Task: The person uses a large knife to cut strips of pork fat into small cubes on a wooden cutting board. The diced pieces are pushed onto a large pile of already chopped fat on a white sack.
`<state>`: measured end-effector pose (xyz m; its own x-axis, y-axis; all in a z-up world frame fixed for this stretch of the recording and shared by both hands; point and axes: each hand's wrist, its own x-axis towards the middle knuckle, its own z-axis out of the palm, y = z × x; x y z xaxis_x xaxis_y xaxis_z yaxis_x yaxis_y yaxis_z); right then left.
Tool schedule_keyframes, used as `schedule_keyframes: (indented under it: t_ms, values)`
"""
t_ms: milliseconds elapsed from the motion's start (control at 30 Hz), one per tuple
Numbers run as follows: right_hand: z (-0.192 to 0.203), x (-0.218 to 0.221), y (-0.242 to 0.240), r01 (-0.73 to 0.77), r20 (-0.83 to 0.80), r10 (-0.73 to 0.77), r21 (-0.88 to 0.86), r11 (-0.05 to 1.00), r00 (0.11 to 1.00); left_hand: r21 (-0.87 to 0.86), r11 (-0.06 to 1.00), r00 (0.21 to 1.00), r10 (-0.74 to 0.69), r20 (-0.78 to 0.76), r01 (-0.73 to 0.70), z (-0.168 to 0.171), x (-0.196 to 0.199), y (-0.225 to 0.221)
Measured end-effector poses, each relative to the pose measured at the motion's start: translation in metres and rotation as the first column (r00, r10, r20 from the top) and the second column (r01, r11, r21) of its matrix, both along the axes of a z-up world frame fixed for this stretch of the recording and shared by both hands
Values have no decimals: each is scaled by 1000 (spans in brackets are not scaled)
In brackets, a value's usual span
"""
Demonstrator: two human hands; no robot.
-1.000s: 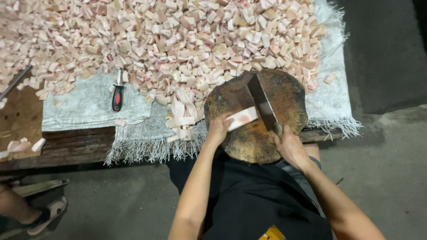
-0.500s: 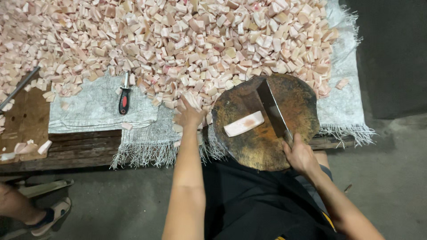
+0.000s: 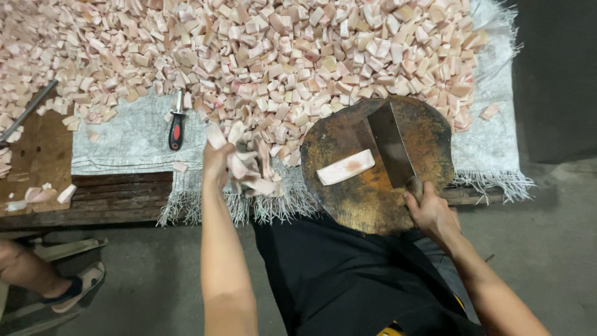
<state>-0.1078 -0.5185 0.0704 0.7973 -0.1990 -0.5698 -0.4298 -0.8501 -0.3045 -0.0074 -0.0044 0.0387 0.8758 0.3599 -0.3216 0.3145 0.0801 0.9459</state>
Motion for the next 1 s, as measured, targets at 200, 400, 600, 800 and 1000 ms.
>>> schedule_keyframes:
  t_ms: [200,400,600,800,1000]
  values:
    - [9,-1,4,-12,-14,12,11,1000,1000,74,979,976,-179,-122,189,78,-8,-32]
    - [21,4,9,15,-100,-15,4,1000,995,676,546,862,-403,-306,495,-36,1,-57]
    - [19,-2,11,-28,-45,27,-16,999,999,959,278,998,-8,-58,58,-117,-63,21]
    - [14,-5,13,-35,46,35,6,999,998,848,388,810,320,-491,360,-141,-102,40]
    - [17,-5,14,-13,26,12,16,1000,1000,839,383,824,264,-501,387,-125,-100,62]
